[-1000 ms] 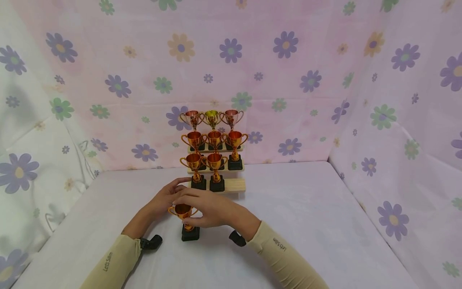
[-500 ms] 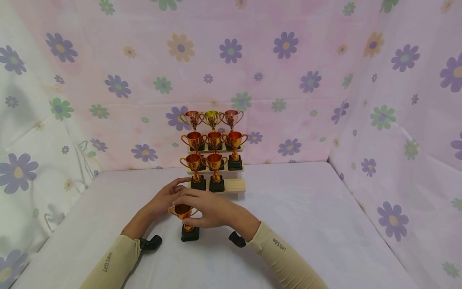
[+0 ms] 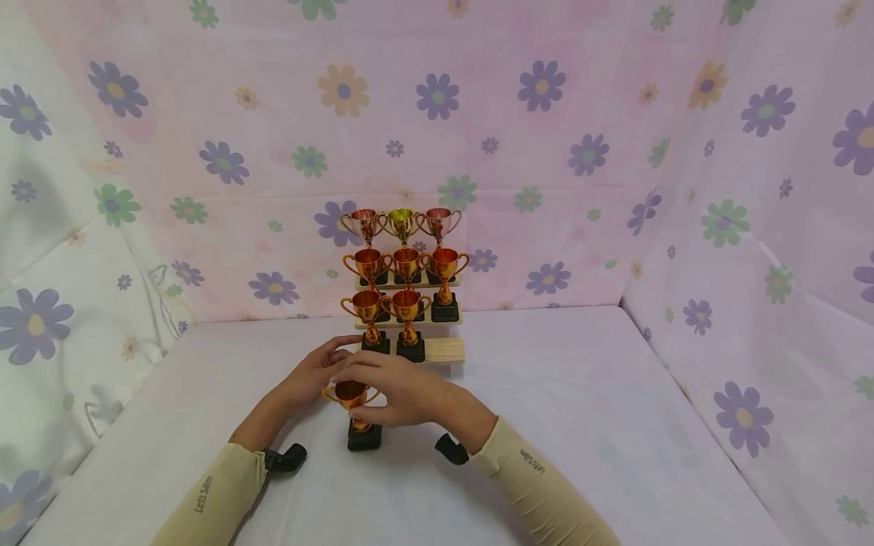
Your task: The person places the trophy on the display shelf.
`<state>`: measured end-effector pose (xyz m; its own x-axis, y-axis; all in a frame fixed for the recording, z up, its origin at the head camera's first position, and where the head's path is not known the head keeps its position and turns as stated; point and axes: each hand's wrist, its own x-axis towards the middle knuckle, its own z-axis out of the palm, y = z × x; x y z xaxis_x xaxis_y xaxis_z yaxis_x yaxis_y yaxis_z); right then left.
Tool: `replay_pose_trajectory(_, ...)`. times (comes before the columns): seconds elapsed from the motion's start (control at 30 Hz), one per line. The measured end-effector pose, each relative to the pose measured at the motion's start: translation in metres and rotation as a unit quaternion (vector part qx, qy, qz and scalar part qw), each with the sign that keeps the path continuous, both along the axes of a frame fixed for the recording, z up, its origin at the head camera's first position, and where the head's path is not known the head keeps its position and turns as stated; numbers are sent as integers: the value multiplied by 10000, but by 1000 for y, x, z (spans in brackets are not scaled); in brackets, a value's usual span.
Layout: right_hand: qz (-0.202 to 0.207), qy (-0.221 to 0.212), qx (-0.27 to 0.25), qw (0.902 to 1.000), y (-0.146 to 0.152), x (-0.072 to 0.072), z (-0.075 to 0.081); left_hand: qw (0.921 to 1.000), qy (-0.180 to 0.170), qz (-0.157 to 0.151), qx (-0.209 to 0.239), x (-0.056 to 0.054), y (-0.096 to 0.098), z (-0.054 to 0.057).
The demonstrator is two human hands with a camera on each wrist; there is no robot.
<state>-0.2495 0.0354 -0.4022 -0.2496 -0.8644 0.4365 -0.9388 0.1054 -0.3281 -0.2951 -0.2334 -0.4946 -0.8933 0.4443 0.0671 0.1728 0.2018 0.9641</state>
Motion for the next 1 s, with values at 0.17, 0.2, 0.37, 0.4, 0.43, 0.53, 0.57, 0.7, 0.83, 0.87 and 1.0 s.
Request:
replay_pose_trajectory(0.17, -34, 62, -185, 9998, 5, -3, 4, 9999, 35, -83, 55, -1, -1, -1)
replay_pose_trajectory(0.2, -58, 46, -198, 9998, 6, -4, 5, 9999, 41, -85, 48, -2, -1, -1)
replay_pose_trajectory(0.37, -85, 98, -363, 9993, 14, -7, 13, 9999, 59, -8, -125, -2, -1, -1)
replay_pose_trajectory(0.4, -90, 111, -387, 9991, 16, -7, 14, 9998, 58, 20, -166, -2, -1, -1)
replay_pose_trajectory(0.43, -91, 129, -413, 9990, 18, -8, 15, 9998, 44, 49, -195, -2, -1, 0)
replay_pose_trajectory(0.53, -155, 176, -456, 9987, 23, -8, 19, 9995, 44, 139, -282, -2, -1, 0)
replay_pose_trajectory(0.57, -190, 191, -467, 9985, 25, -8, 21, 9994, 42, 169, -282, -2, -1, 0)
replay_pose_trajectory(0.7, -273, 224, -590, 9976, 32, -9, 26, 9995, 21, 217, -220, -1, 0, 1)
replay_pose_trajectory(0.83, -330, 264, -707, 9966, 40, -10, 33, 9996, -51, 224, -155, 0, 1, 2)
replay_pose_trajectory(0.87, -362, 249, -716, 9965, 43, -10, 35, 9996, -61, 229, -159, 0, 1, 2)
replay_pose_trajectory(1.0, -571, 105, -753, 9955, 51, -10, 42, 9995, -97, 270, -160, -1, 2, 3)
